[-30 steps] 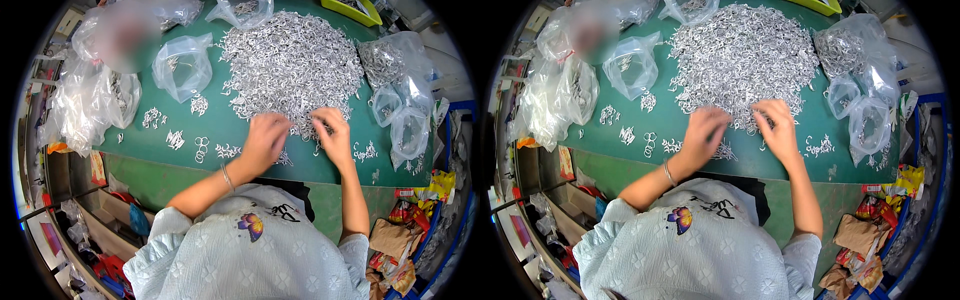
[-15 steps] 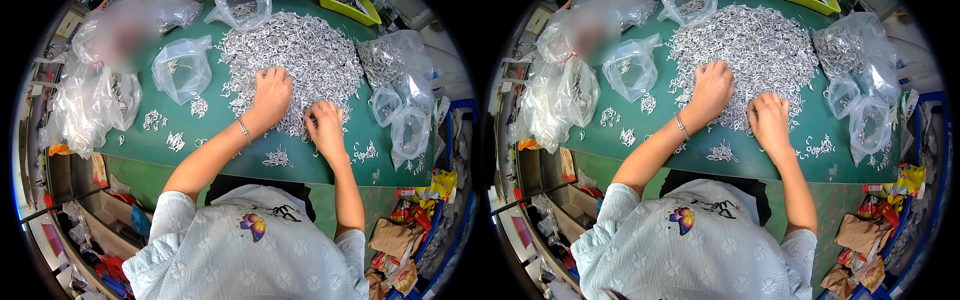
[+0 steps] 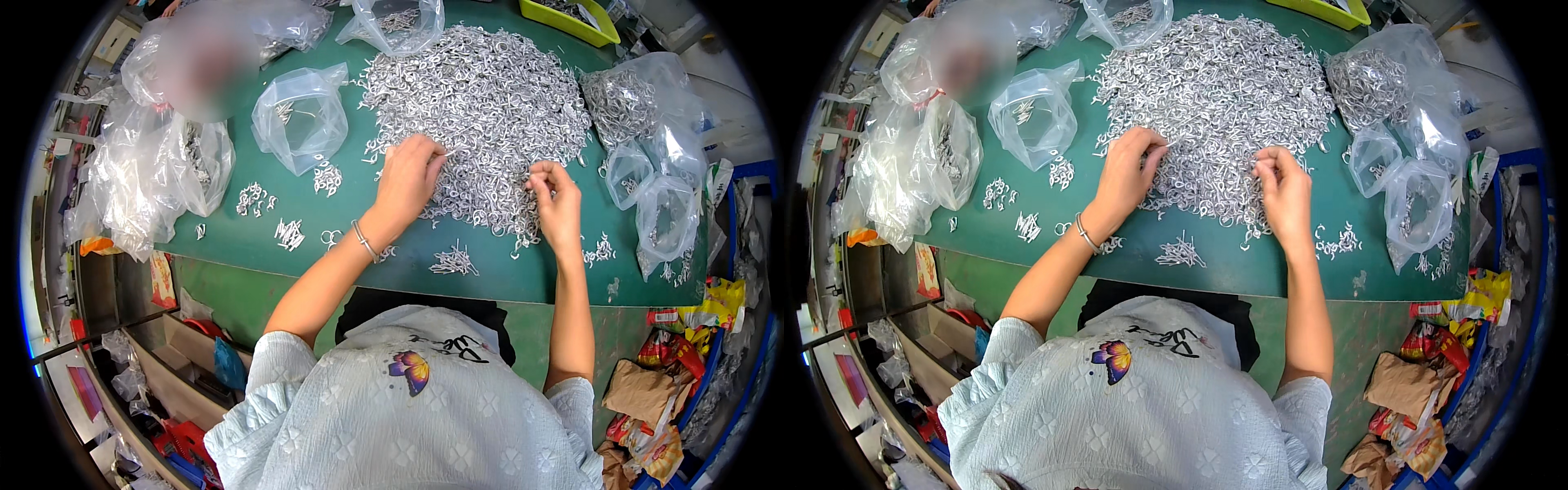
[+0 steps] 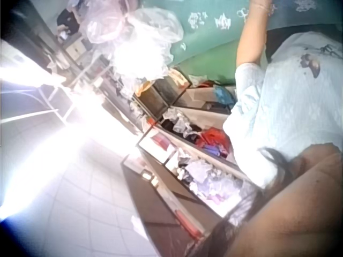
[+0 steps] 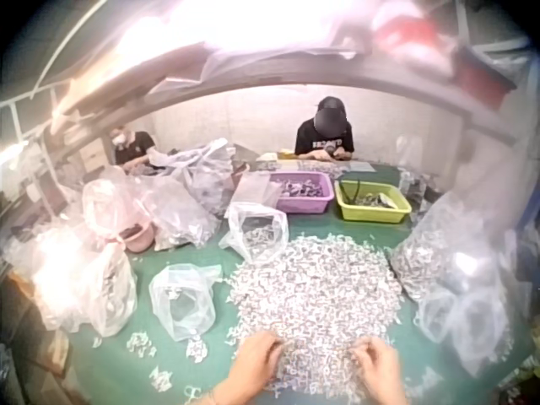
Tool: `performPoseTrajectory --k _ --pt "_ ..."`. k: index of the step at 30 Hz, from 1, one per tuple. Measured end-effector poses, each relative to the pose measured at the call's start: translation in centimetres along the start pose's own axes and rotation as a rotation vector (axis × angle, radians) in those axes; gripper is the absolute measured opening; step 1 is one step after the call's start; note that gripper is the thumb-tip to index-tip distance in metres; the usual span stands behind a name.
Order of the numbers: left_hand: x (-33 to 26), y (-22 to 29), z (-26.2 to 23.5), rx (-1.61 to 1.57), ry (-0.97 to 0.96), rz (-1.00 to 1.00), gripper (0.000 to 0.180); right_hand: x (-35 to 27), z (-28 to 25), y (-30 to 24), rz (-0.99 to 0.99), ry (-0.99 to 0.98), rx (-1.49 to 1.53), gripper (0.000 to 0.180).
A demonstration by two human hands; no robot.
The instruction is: The person sorts small silver metal parts by hand on a green workbench, picking up individual pieces from a large pile and placing specific ones into small plastic bags.
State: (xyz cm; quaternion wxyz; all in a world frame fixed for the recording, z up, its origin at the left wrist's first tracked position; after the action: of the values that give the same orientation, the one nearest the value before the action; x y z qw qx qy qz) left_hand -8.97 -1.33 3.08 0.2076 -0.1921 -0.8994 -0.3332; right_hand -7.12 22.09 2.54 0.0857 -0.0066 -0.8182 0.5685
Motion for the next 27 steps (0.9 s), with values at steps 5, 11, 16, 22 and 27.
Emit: performPoseTrajectory --k 5,11,16,22,27 --pt "-0.1 -0.3 0.2 -0.010 -0.005 -0.020 0.012 1.5 -2.5 2.2 -0.003 -0.015 -0.072 0.015" --pt "0.0 -0.1 0.2 0.005 -0.015 -0.003 0.011 3.8 -3.7 2.7 0.059 0.064 -0.043 0.022" --pt "0.0 -0.4 0.4 0.032 -0.023 0.029 0.011 4.5 -0.9 1.7 -0.134 -0.048 -0.537 0.018" --pt "-0.2 -0.3 0.1 0.049 0.000 0.033 0.014 2.4 -0.5 0.6 -0.145 -0.061 -0.616 0.012" --pt "-0.1 1.8 -0.1 0.008 -0.023 0.077 0.019 0.6 -0.3 0.2 0.038 -0.280 -0.229 0.009"
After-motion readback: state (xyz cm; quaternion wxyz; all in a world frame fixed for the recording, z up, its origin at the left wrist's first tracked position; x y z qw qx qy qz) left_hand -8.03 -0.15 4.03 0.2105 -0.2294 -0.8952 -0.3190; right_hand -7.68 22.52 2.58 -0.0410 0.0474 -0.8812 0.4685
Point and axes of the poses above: each hand's wrist, its own x-axis towards the middle knuckle, its own z-axis out of the palm, y = z × x, the point moved 6 cm from there along x, towards the middle knuckle, and after that the axes turned 6 degrees about x, right-handed, at the moved point
